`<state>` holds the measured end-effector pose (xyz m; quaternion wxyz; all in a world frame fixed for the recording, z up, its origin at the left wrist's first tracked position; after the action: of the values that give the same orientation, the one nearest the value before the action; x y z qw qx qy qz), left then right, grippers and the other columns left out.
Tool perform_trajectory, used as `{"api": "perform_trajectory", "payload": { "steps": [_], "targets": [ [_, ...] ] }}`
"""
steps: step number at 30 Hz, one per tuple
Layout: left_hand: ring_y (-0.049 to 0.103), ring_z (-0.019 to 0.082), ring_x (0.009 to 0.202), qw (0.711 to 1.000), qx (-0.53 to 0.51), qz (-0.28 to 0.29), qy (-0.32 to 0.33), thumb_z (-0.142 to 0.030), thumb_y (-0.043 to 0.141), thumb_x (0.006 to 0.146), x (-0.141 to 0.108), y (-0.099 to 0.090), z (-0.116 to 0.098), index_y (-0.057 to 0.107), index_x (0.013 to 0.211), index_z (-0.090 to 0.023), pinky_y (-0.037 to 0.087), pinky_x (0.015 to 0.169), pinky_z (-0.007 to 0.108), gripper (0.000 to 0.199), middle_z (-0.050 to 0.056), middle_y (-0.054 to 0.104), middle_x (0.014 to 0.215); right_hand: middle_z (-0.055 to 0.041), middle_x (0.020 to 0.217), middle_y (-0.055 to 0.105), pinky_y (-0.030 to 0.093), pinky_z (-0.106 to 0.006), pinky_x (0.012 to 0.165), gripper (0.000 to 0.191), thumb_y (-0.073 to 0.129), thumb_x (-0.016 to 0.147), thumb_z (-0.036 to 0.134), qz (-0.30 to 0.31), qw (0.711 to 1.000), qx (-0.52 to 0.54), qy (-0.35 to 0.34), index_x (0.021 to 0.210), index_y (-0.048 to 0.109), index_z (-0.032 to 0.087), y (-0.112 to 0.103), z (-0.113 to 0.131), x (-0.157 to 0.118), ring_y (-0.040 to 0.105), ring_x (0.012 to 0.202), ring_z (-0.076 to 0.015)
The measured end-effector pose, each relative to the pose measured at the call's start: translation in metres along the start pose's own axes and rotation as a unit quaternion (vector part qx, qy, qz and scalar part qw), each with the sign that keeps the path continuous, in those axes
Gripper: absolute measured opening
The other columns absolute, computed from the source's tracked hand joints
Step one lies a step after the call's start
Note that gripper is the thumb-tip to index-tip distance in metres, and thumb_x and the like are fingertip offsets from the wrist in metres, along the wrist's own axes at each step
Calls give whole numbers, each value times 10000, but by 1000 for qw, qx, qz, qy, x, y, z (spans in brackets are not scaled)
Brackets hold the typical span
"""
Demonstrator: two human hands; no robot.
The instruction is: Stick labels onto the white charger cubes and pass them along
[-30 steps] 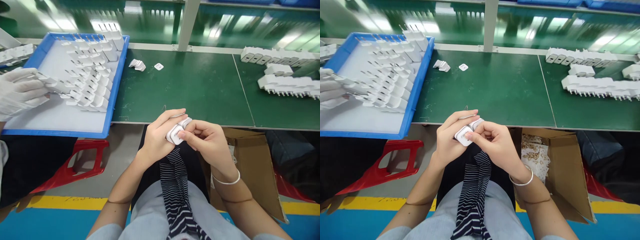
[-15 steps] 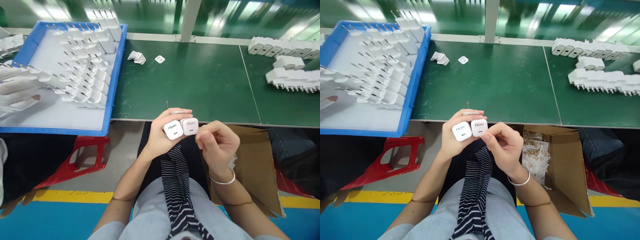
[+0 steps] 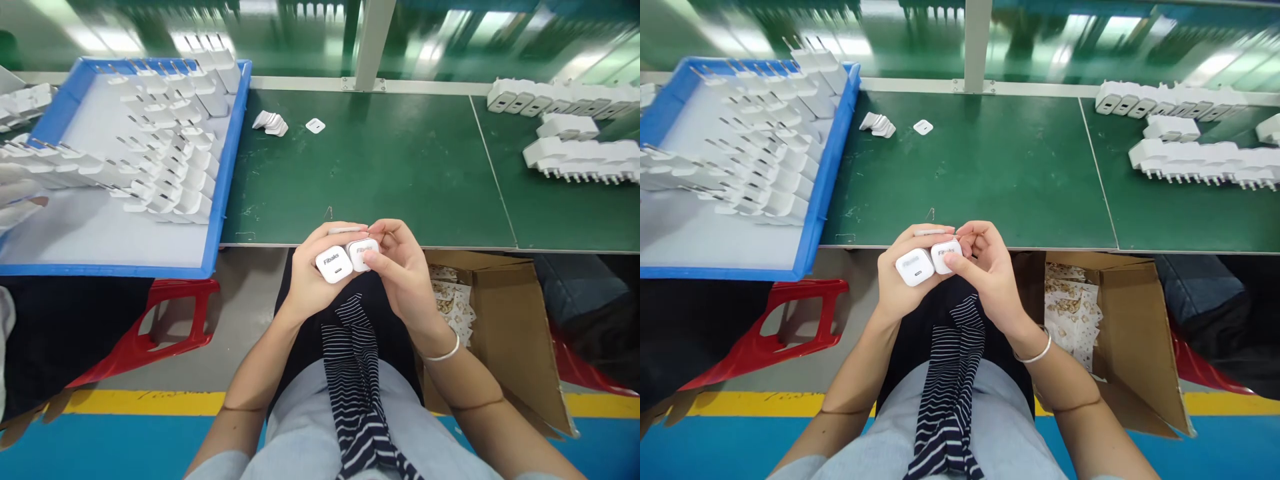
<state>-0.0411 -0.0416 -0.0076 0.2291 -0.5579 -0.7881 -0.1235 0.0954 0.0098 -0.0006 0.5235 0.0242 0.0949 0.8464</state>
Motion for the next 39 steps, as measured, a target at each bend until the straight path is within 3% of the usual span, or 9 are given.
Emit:
{"api": "perform_trajectory", "payload": {
  "steps": [6, 13, 19, 24, 27, 30, 32, 34, 39],
  "targets": [
    [724, 227, 1086, 1000, 3, 16, 7, -319, 818, 835, 1, 0, -9, 761, 1142, -279, 616, 943, 396, 314, 77, 753, 1180, 2, 789, 496, 501, -329, 683, 324, 623, 847, 488, 51, 997, 30, 42, 1053, 559, 247, -4, 19, -3, 532, 740, -184],
    [725, 202, 1075, 999, 36, 30, 14, -153, 793, 828, -1, -3, -17, 751, 1165, -268, 615, 940, 351, 358, 69, 742, 1194, 35, 780, 471, 456, -269, 643, 246, 702, 869, 332, 17, 999, -27, -25, 1059, 566, 257, -5, 12, -4, 476, 696, -139],
    [718, 202, 1091, 997, 73, 21, 11, -74, 708, 822, -9, -4, -15, 739, 1167, -206, 613, 925, 324, 371, 103, 727, 1191, 34, 884, 472, 516, -291, 698, 625, 867, 715, 274, 62, 996, -42, -40, 1211, 486, 287, 11, 2, -10, 542, 786, -161],
    [713, 190, 1111, 979, 194, 62, 12, -54, 637, 843, -15, -33, -48, 692, 1205, -221, 610, 923, 298, 402, 83, 716, 1220, 10, 915, 515, 513, -311, 723, 597, 799, 814, 303, 144, 988, 43, -40, 1311, 468, 292, 18, -11, -10, 559, 810, -171],
    [716, 219, 1112, 887, 441, 126, -49, -25, 584, 821, -10, -67, -88, 664, 1215, -208, 606, 887, 302, 442, 78, 696, 1285, 20, 824, 512, 480, -314, 729, 422, 716, 887, 316, 177, 975, 125, -48, 1270, 543, 282, 20, -22, 2, 529, 767, -164],
    [743, 276, 954, 649, 702, 177, -232, 22, 492, 780, 6, -102, -113, 688, 1122, -124, 589, 730, 344, 420, 146, 687, 1248, 21, 766, 520, 438, -308, 718, 259, 712, 891, 313, 165, 977, 133, -16, 1134, 642, 255, 25, -34, 11, 497, 733, -156],
    [738, 303, 929, 503, 762, 204, -353, 70, 444, 767, 20, -119, -112, 702, 1070, -60, 571, 725, 365, 418, 209, 682, 1192, 19, 764, 533, 423, -306, 724, 206, 731, 880, 331, 152, 980, 131, 10, 1061, 678, 247, 28, -41, 12, 494, 736, -152],
    [720, 348, 1012, 449, 768, 210, -405, 79, 473, 766, 34, -129, -96, 714, 1067, -17, 567, 810, 412, 397, 257, 681, 1168, 20, 775, 546, 414, -296, 731, 196, 766, 857, 330, 136, 982, 130, 21, 1022, 697, 249, 29, -44, 10, 498, 748, -145],
    [616, 477, 1221, 424, 754, 197, -461, -68, 645, 796, 47, -139, -38, 739, 1131, -52, 461, 991, 677, 349, 273, 713, 1177, 13, 826, 597, 417, -272, 747, 162, 799, 839, 322, 95, 988, 121, 25, 954, 724, 237, 19, -45, 4, 530, 783, -131]
  ]
}}
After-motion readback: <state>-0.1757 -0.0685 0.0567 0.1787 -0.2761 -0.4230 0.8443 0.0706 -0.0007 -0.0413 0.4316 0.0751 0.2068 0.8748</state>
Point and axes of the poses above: each hand's wrist, its own x-axis towards the middle knuckle, its own y-axis out of the palm, z = x × y, the point moved 2 cm from there along x, towards the middle knuckle
